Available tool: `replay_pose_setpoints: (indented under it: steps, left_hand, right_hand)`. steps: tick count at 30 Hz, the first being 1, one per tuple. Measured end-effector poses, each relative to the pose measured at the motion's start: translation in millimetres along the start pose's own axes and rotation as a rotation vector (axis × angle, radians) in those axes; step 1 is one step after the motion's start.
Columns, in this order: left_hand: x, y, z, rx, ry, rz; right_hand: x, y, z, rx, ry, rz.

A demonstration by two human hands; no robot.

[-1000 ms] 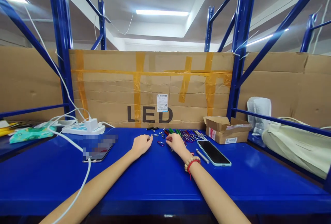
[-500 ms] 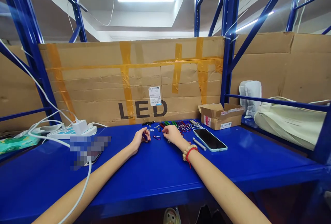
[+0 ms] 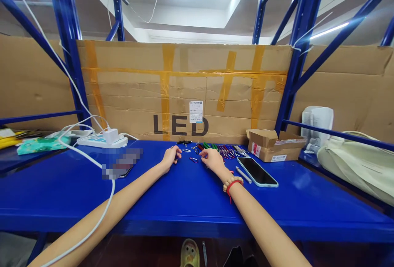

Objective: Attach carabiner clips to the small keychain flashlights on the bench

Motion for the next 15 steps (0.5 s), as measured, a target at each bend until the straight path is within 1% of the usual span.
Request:
replay_pose_setpoints:
  steps: [2, 3, 5, 7, 9, 12, 15]
  left_hand:
    - [4, 0.8, -1, -0.165, 0.077, -0.020]
    - [7, 1.3, 0, -0.288, 0.139, -0.061]
    - [12, 2.7, 3, -0.557, 0.277, -0.188]
    - [17, 3.5, 7, -0.734, 0.366, -0.304]
    - [19, 2.9, 10, -0.824, 0.408, -0.373]
    - [20, 0.8, 14, -0.871, 0.450, -0.442]
    - [19, -0.8, 14, -0.879, 0.482, -0.475]
  right_hand:
    - [-2, 1, 2, -0.022, -0.004, 0.005]
    - [-3, 2, 3, -0.034, -0.004, 0.008]
    - [-4, 3, 3, -0.052, -0.003, 0.011]
    - [-5, 4, 3, -0.064, -0.004, 0.003]
    - [-5, 6, 2, -0.072, -0.010, -0.010]
    - [-6, 7, 1, -0.072, -0.018, -0.009]
    - [-5, 7, 0, -0.080, -0.025, -0.010]
Point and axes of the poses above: each hand's wrist, its own x-axis away from the middle knuckle, its own y-axis out of the palm, z = x × y, the point moved 1 cm from there along -x, towards the middle knuckle, and after that the axes turned 13 degrees about y, right-handed, at the moved point
